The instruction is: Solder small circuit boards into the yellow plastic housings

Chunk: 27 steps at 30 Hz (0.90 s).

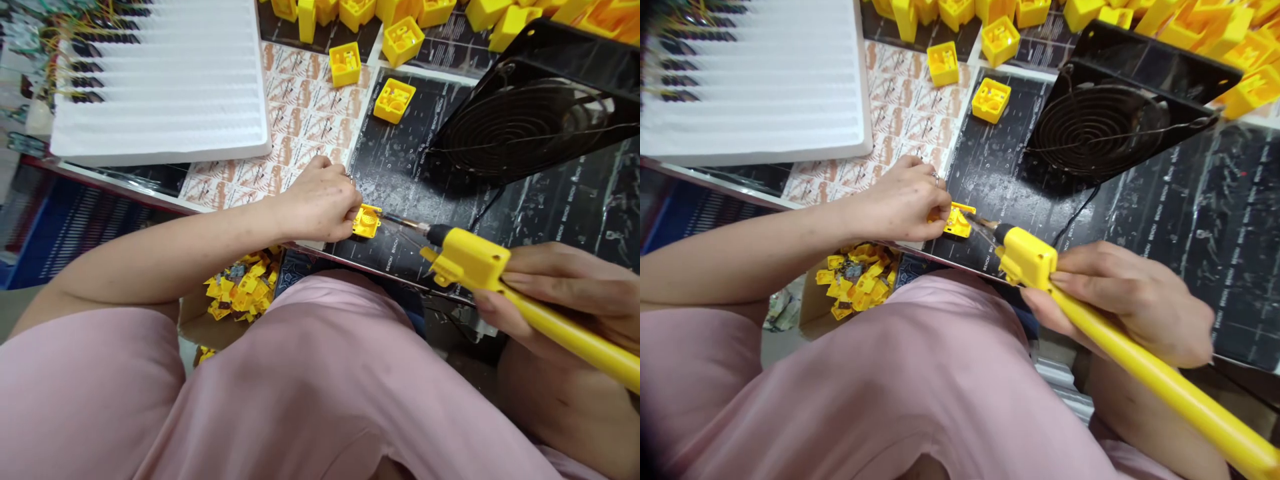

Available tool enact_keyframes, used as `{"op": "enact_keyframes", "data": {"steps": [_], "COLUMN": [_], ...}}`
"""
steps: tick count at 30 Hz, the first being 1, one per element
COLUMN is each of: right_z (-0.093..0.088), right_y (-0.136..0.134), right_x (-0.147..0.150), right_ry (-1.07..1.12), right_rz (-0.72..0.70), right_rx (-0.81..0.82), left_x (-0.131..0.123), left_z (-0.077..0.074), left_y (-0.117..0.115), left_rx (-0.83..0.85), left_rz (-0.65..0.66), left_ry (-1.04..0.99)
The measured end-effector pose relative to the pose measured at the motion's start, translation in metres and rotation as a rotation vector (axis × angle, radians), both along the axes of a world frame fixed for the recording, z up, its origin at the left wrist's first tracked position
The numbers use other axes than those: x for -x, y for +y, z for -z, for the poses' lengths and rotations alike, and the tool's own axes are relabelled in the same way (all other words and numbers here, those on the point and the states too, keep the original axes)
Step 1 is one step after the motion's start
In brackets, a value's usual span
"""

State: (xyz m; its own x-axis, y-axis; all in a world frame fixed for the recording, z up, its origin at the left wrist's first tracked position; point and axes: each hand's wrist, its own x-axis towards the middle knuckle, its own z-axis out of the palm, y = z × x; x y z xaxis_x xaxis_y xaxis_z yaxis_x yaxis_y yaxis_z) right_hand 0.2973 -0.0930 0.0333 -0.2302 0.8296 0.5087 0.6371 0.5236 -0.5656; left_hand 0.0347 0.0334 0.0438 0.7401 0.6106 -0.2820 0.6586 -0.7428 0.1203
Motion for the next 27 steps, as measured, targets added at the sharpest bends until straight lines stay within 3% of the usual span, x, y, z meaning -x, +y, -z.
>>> {"op": "enact_keyframes", "data": {"steps": [1,6,10,14,20,27], "right_z": [0.003,0.015,0.017,0.024,0.038,0.039], "right_y": [-0.002,-0.001,-0.003,-0.007,-0.015,-0.021], "right_x": [-0.004,0.000,0.008,0.007,-0.004,0.002], "right_ry": [-0.012,0.139,0.164,0.183,0.201,0.262], "right_rz": [-0.048,-0.017,0.150,0.207,0.336,0.383], "right_rx": [0.014,-0.126,-0.129,-0.218,-0.269,-0.254], "left_x": [0.000,0.003,0.004,0.007,0.031,0.032], "left_z": [0.000,0.005,0.010,0.008,0.005,0.024], "left_y": [0.000,0.002,0.002,0.001,-0.001,-0.014], "left_rx": [0.002,-0.021,-0.045,-0.027,-0.072,-0.096], "left_rz": [0.002,0.009,0.030,0.020,0.050,-0.024], "left_ry": [0.003,-0.045,-0.108,-0.120,-0.274,-0.445]}}
